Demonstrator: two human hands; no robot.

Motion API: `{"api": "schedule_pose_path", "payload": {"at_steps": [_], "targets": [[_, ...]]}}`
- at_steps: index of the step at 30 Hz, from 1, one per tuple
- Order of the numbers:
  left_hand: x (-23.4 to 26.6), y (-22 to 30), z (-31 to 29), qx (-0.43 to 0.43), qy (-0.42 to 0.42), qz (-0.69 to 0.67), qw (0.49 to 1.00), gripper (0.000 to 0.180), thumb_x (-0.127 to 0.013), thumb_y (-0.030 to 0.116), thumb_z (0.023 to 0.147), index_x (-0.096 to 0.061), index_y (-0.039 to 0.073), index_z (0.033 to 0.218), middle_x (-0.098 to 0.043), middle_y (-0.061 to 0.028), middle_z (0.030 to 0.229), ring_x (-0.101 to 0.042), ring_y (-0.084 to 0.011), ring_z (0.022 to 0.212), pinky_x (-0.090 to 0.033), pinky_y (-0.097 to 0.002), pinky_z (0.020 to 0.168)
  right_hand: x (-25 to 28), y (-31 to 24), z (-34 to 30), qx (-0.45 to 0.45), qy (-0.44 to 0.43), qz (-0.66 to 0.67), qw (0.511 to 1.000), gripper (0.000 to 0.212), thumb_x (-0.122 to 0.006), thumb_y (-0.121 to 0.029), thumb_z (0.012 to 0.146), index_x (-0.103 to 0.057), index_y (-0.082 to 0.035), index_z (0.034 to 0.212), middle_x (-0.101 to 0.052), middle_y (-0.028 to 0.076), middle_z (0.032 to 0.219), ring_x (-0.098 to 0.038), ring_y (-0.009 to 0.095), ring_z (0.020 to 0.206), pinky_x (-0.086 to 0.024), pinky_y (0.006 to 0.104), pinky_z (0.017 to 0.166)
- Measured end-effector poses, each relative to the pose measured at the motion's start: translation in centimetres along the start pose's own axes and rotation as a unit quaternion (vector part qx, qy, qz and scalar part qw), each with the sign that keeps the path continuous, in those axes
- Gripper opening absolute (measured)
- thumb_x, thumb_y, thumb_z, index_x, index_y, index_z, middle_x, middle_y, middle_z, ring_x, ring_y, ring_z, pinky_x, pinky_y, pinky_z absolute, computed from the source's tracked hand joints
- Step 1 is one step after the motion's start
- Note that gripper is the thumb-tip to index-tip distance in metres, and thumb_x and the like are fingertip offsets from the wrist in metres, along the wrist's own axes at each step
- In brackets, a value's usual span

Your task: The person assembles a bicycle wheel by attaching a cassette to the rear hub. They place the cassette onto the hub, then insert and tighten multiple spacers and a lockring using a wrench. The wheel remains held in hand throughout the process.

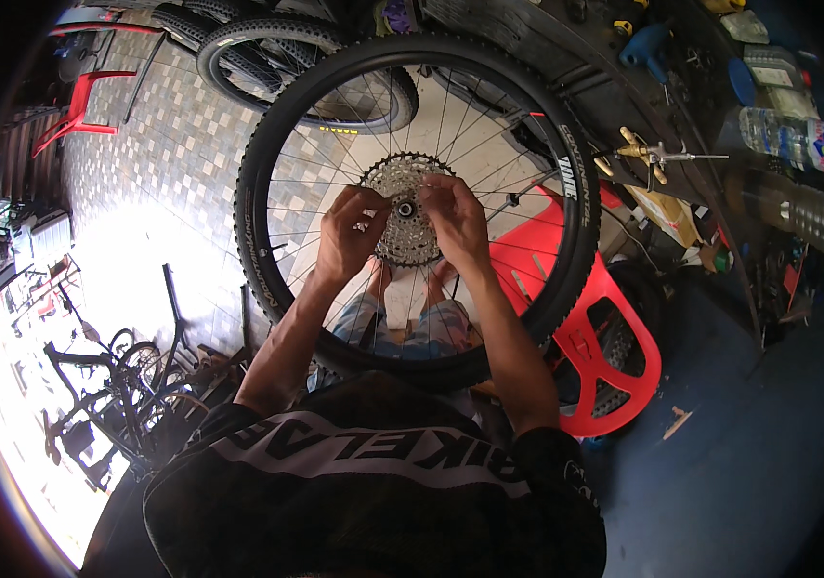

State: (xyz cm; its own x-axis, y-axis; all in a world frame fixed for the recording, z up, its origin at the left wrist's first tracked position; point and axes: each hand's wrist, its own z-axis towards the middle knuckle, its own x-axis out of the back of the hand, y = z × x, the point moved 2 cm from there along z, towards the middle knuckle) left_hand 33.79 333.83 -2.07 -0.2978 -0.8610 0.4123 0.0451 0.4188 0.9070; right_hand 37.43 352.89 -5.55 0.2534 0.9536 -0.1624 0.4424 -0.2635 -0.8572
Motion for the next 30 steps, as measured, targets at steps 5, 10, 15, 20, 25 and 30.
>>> {"api": "schedule_pose_path", "payload": {"at_steps": [5,10,15,20,25,30], "targets": [[-0.4,1.5,-0.5,-0.134,-0.020,0.118,0.984,0.024,-0.074,-0.006,0.087,-0.074,0.007,0.107,-0.067,-0.0107,0.110,-0.073,-0.0253,0.098,-0.063,-0.0356,0.074,-0.4,-0.9,-0.6,-0.052,-0.042,0.075,0.995,0.028,-0.073,-0.013,0.100,-0.065,-0.006,0.126,-0.070,0.001,0.092,-0.062,0.009,0.075,-0.051,0.0260,0.066],[0.2,2.1,0.0,0.006,-0.008,-0.024,1.000,0.028,-0.078,0.007,0.089,-0.072,0.005,0.116,-0.071,-0.0100,0.111,-0.072,-0.0217,0.090,-0.060,-0.0349,0.070,1.0,0.2,0.5,0.003,-0.073,-0.007,0.997,0.022,-0.070,-0.008,0.100,-0.068,-0.004,0.123,-0.070,0.001,0.088,-0.060,0.007,0.075,-0.050,0.0244,0.066],[-0.5,-3.2,0.6,0.216,-0.061,-0.119,0.967,0.024,-0.076,0.012,0.094,-0.073,-0.002,0.113,-0.076,-0.0085,0.086,-0.069,-0.0120,0.072,-0.057,-0.0294,0.063,0.5,0.6,1.0,-0.003,-0.117,-0.073,0.990,0.025,-0.070,-0.006,0.100,-0.068,-0.004,0.125,-0.069,-0.001,0.090,-0.060,0.005,0.074,-0.051,0.0231,0.067],[-0.9,-3.6,0.8,0.238,-0.028,-0.145,0.960,0.025,-0.075,0.013,0.094,-0.073,-0.004,0.113,-0.075,-0.0077,0.081,-0.067,-0.0104,0.067,-0.055,-0.0279,0.055,0.7,1.5,1.1,0.002,-0.090,-0.077,0.993,0.029,-0.070,-0.005,0.099,-0.068,-0.004,0.127,-0.069,-0.001,0.089,-0.059,0.005,0.073,-0.050,0.0233,0.066],[-1.3,-4.3,0.7,0.236,-0.014,-0.152,0.960,0.026,-0.074,0.012,0.095,-0.073,-0.005,0.115,-0.075,-0.0097,0.082,-0.069,-0.0121,0.066,-0.057,-0.0291,0.056,0.9,2.6,1.2,-0.001,-0.079,-0.097,0.992,0.030,-0.070,-0.003,0.096,-0.068,-0.002,0.126,-0.068,-0.002,0.088,-0.059,0.006,0.074,-0.048,0.0240,0.065],[-1.5,-4.6,0.4,0.244,-0.003,-0.179,0.953,0.027,-0.071,0.007,0.096,-0.072,-0.006,0.119,-0.077,-0.0126,0.087,-0.075,-0.0163,0.072,-0.062,-0.0303,0.062,0.8,2.4,1.2,0.013,-0.057,-0.147,0.987,0.027,-0.070,-0.005,0.096,-0.071,-0.002,0.123,-0.069,-0.002,0.087,-0.059,0.006,0.074,-0.048,0.0240,0.065]]}}
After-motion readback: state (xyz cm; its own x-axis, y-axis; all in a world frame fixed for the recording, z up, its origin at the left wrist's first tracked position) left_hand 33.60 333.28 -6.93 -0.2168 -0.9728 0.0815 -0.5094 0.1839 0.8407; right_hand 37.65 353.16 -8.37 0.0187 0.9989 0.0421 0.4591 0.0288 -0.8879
